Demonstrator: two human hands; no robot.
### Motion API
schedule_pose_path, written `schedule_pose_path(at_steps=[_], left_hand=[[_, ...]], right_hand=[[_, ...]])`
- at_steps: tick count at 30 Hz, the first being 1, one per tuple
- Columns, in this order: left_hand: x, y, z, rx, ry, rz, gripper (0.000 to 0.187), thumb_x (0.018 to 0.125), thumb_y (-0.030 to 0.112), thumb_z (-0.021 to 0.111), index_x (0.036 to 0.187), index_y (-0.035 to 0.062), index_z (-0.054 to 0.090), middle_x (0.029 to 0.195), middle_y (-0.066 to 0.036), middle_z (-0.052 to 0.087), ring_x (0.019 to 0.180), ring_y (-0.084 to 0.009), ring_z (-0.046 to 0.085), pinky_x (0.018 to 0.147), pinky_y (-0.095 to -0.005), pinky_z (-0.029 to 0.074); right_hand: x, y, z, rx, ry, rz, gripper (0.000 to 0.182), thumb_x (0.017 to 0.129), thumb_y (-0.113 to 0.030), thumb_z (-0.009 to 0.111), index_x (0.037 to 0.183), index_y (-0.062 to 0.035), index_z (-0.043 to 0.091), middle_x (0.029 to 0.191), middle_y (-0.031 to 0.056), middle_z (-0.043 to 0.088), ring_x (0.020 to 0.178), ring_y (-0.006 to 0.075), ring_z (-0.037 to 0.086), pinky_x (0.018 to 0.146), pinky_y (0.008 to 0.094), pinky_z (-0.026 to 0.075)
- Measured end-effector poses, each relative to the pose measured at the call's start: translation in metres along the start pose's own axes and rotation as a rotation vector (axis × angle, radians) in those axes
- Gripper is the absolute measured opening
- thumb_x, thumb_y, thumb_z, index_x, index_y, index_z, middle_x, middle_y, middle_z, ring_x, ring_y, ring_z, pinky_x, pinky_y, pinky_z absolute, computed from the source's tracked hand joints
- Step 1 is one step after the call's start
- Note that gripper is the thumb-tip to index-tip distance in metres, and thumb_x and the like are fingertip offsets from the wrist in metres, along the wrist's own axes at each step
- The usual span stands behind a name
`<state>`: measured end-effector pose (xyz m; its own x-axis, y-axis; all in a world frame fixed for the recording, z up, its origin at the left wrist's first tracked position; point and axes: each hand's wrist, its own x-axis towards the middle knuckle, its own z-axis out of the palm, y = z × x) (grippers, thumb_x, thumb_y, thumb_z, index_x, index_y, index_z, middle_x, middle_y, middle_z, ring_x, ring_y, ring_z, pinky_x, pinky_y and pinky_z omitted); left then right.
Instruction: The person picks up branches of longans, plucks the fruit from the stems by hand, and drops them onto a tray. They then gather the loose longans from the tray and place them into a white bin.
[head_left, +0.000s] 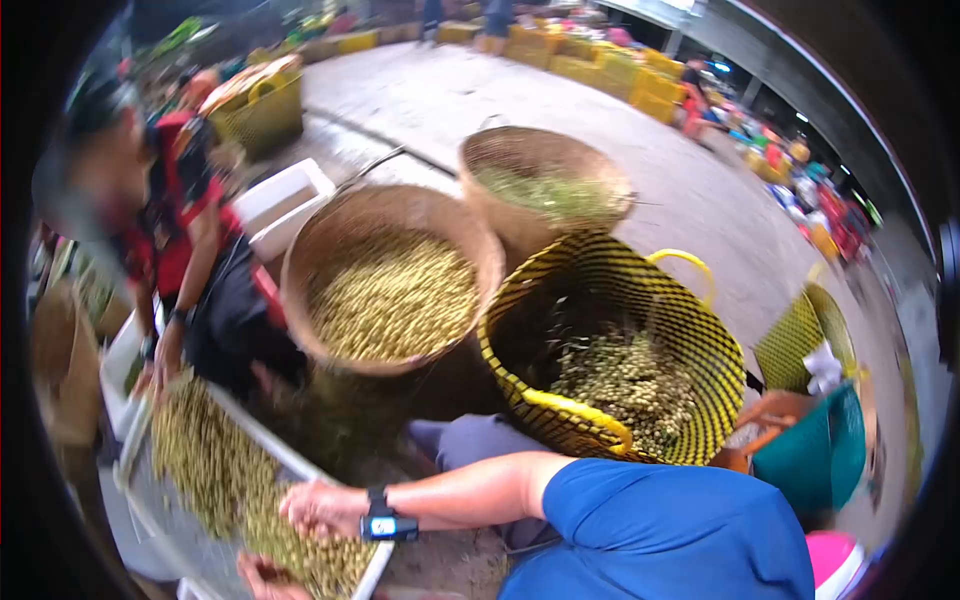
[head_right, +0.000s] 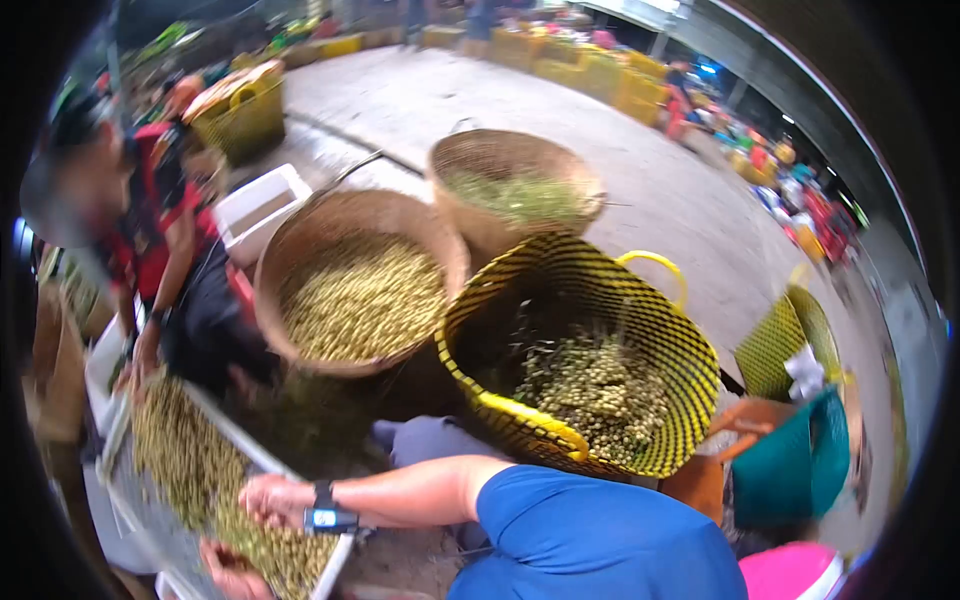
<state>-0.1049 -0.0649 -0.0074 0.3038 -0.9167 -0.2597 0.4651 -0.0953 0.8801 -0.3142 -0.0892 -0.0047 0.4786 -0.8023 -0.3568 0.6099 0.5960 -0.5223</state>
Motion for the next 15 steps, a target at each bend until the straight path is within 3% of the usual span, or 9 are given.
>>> schedule_pose_path(at_steps=[1, 2, 3, 4, 5, 7, 8, 12, 15], left_hand=[[-0.006, 0.004, 0.005, -0.042, 0.029, -0.071, 0.016, 0.096, 0.028, 0.059, 0.089, 0.0141, 0.06, 0.085, 0.0, 0.06, 0.083, -0.0158, 0.06, 0.078, -0.0358, 0.053], [-0.015, 0.009, 0.009, -0.204, 0.031, -0.13, 0.01, 0.095, 0.023, 0.061, 0.092, 0.0134, 0.062, 0.086, 0.001, 0.061, 0.084, -0.015, 0.06, 0.079, -0.0343, 0.052], [-0.011, 0.004, -0.011, -0.267, -0.045, -0.108, 0.014, 0.092, 0.014, 0.06, 0.104, 0.0087, 0.066, 0.089, -0.001, 0.063, 0.079, -0.0129, 0.055, 0.075, -0.0311, 0.051], [-0.008, 0.001, -0.019, -0.234, 0.018, -0.053, 0.018, 0.09, 0.009, 0.063, 0.108, 0.0083, 0.066, 0.091, -0.002, 0.064, 0.079, -0.0126, 0.055, 0.073, -0.0289, 0.049], [-0.012, 0.0, -0.015, -0.151, 0.167, 0.025, 0.02, 0.09, 0.01, 0.065, 0.11, 0.0088, 0.066, 0.089, -0.002, 0.065, 0.077, -0.0127, 0.057, 0.068, -0.0276, 0.047], [-0.018, 0.012, -0.013, -0.266, 0.073, -0.064, 0.016, 0.09, 0.012, 0.068, 0.107, 0.0112, 0.067, 0.087, -0.002, 0.066, 0.076, -0.0156, 0.062, 0.063, -0.0273, 0.045], [-0.018, 0.012, -0.013, -0.329, 0.06, -0.078, 0.012, 0.093, 0.015, 0.068, 0.104, 0.0115, 0.066, 0.086, -0.001, 0.066, 0.077, -0.0167, 0.062, 0.063, -0.0279, 0.047], [-0.024, 0.016, -0.012, -0.346, 0.044, -0.104, 0.009, 0.098, 0.02, 0.064, 0.102, 0.0116, 0.064, 0.085, -0.001, 0.066, 0.079, -0.0167, 0.065, 0.064, -0.0296, 0.051], [-0.026, 0.017, -0.018, -0.356, 0.016, -0.108, 0.01, 0.097, 0.02, 0.065, 0.102, 0.0111, 0.066, 0.085, 0.002, 0.066, 0.079, -0.0136, 0.064, 0.065, -0.0266, 0.05]], right_hand=[[0.003, 0.0, -0.005, -0.059, -0.034, -0.002, 0.018, 0.085, -0.016, 0.067, 0.101, -0.0098, 0.062, 0.079, 0.0013, 0.061, 0.063, 0.0087, 0.058, 0.044, 0.0222, 0.039], [-0.005, -0.003, -0.007, 0.085, -0.242, 0.042, 0.017, 0.088, -0.019, 0.066, 0.103, -0.01, 0.064, 0.088, 0.0022, 0.064, 0.073, 0.011, 0.062, 0.049, 0.0235, 0.042], [-0.012, -0.007, -0.002, -0.003, -0.159, 0.066, 0.02, 0.092, -0.024, 0.063, 0.106, -0.0092, 0.063, 0.095, 0.0037, 0.065, 0.077, 0.0139, 0.063, 0.052, 0.0233, 0.043], [-0.022, -0.018, 0.011, 0.002, -0.175, 0.167, 0.022, 0.093, -0.027, 0.063, 0.106, -0.0088, 0.064, 0.098, 0.0038, 0.065, 0.082, 0.016, 0.064, 0.055, 0.0227, 0.044], [-0.019, -0.01, 0.017, -0.054, -0.035, 0.197, 0.021, 0.094, -0.028, 0.062, 0.102, -0.008, 0.064, 0.094, 0.0041, 0.065, 0.077, 0.014, 0.063, 0.052, 0.0209, 0.042], [-0.015, -0.001, 0.016, -0.119, -0.016, 0.271, 0.022, 0.096, -0.027, 0.061, 0.094, -0.0055, 0.062, 0.086, 0.0058, 0.062, 0.066, 0.0102, 0.058, 0.043, 0.0181, 0.035], [-0.014, 0.007, 0.012, -0.13, -0.04, 0.269, 0.019, 0.1, -0.027, 0.059, 0.096, -0.0087, 0.062, 0.087, 0.002, 0.062, 0.066, 0.0095, 0.056, 0.046, 0.0198, 0.035], [-0.027, 0.016, 0.024, -0.289, -0.05, 0.292, 0.021, 0.102, -0.024, 0.056, 0.108, -0.0039, 0.06, 0.083, 0.0032, 0.059, 0.062, 0.0085, 0.055, 0.044, 0.0196, 0.034], [-0.022, 0.031, 0.029, -0.239, -0.037, 0.356, 0.031, 0.103, -0.034, 0.053, 0.111, -0.0046, 0.059, 0.083, 0.0034, 0.059, 0.059, 0.009, 0.053, 0.043, 0.0196, 0.033]])
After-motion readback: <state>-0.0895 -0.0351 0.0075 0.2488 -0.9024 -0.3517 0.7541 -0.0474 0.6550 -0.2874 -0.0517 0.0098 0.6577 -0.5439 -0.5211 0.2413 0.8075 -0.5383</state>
